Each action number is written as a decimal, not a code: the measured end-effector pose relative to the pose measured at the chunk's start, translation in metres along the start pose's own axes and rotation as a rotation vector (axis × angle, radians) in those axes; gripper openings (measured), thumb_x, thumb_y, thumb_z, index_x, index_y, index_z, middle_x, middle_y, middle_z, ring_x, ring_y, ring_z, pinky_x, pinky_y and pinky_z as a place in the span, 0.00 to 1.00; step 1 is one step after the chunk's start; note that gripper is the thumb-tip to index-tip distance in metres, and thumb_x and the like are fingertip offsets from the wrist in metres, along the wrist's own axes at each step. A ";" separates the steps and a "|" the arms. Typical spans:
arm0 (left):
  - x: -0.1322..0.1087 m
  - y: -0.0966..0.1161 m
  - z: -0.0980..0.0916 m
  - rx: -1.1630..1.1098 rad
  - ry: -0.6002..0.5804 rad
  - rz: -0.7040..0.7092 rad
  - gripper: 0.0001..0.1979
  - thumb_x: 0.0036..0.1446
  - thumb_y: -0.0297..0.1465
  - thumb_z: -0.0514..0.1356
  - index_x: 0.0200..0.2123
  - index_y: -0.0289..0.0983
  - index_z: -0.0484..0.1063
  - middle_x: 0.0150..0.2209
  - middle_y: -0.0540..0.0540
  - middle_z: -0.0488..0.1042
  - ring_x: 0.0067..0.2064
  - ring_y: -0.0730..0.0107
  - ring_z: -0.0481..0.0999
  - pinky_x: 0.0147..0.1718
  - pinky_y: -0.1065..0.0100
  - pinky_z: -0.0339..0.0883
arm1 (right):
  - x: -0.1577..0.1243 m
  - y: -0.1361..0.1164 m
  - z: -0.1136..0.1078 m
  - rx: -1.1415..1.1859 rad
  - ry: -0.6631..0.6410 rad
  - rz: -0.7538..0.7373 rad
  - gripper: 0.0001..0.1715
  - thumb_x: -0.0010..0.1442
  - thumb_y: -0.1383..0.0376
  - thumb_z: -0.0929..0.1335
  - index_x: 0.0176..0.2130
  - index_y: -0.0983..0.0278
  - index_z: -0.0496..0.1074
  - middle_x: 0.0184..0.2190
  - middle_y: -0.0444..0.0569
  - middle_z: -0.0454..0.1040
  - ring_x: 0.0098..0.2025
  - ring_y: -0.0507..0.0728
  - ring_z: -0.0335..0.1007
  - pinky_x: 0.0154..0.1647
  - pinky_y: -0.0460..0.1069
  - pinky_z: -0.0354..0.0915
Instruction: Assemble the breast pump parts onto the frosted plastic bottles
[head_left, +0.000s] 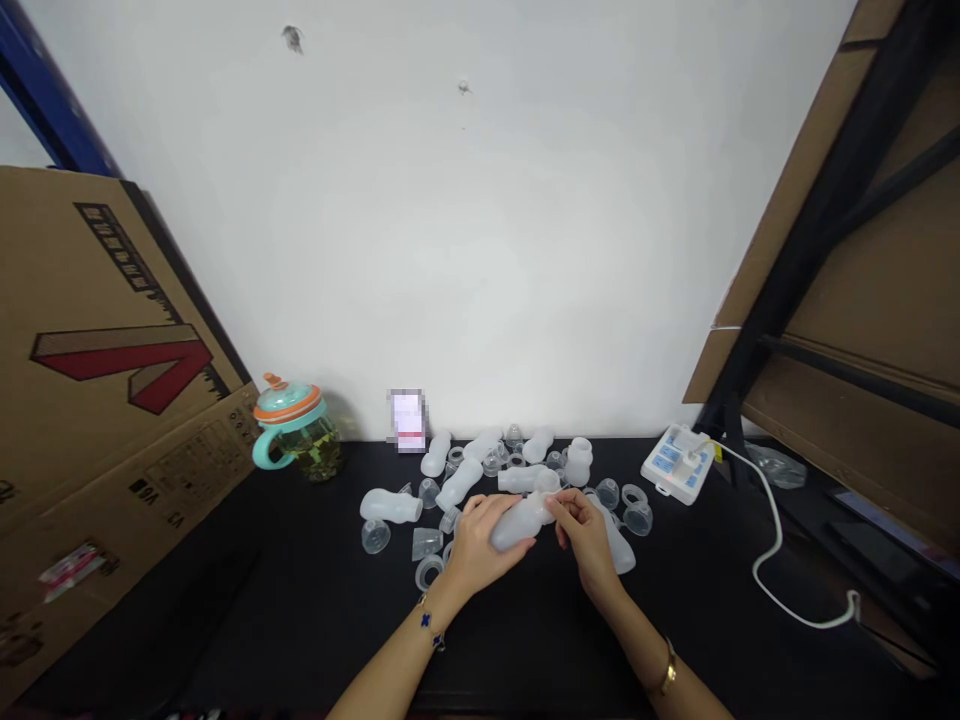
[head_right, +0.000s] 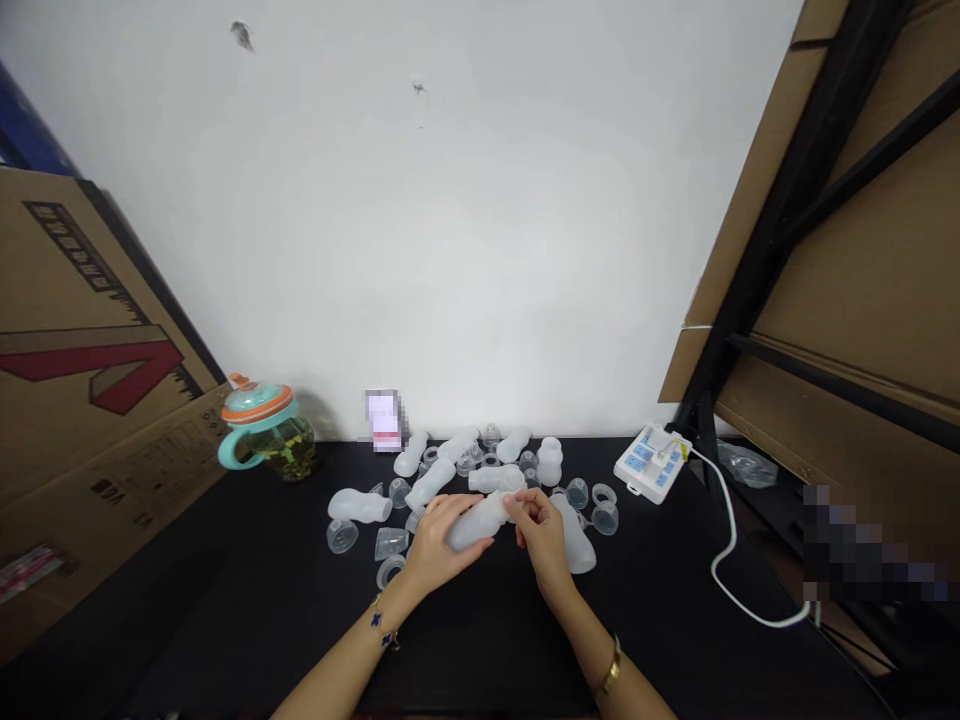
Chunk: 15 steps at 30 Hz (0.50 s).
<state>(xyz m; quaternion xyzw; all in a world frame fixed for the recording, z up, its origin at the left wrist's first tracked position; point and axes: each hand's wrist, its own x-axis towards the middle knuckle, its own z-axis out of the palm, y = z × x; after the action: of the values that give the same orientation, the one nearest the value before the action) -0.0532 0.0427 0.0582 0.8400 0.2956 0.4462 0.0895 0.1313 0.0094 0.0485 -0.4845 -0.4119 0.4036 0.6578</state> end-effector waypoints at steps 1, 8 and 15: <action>0.000 0.000 0.000 0.002 0.000 0.004 0.22 0.53 0.36 0.69 0.51 0.42 0.71 0.48 0.44 0.80 0.47 0.55 0.79 0.47 0.55 0.69 | 0.000 0.000 0.000 -0.003 0.002 0.000 0.20 0.55 0.51 0.75 0.31 0.63 0.70 0.15 0.34 0.58 0.16 0.46 0.50 0.18 0.44 0.45; 0.000 -0.002 0.001 0.019 -0.001 0.016 0.23 0.54 0.36 0.69 0.52 0.42 0.70 0.48 0.44 0.80 0.48 0.55 0.79 0.48 0.55 0.69 | -0.002 -0.002 0.000 -0.008 0.000 0.004 0.21 0.54 0.50 0.75 0.30 0.63 0.69 0.14 0.34 0.57 0.15 0.46 0.49 0.18 0.44 0.44; -0.001 -0.004 0.002 0.025 0.002 0.024 0.24 0.54 0.36 0.69 0.53 0.42 0.70 0.49 0.44 0.80 0.48 0.54 0.79 0.48 0.55 0.69 | -0.002 -0.005 0.002 -0.013 0.013 0.006 0.22 0.53 0.49 0.75 0.29 0.62 0.68 0.13 0.34 0.57 0.15 0.46 0.49 0.19 0.44 0.43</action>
<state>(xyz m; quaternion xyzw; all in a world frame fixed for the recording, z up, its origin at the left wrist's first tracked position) -0.0536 0.0451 0.0544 0.8441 0.2910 0.4444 0.0736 0.1295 0.0069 0.0534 -0.4924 -0.4087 0.3996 0.6564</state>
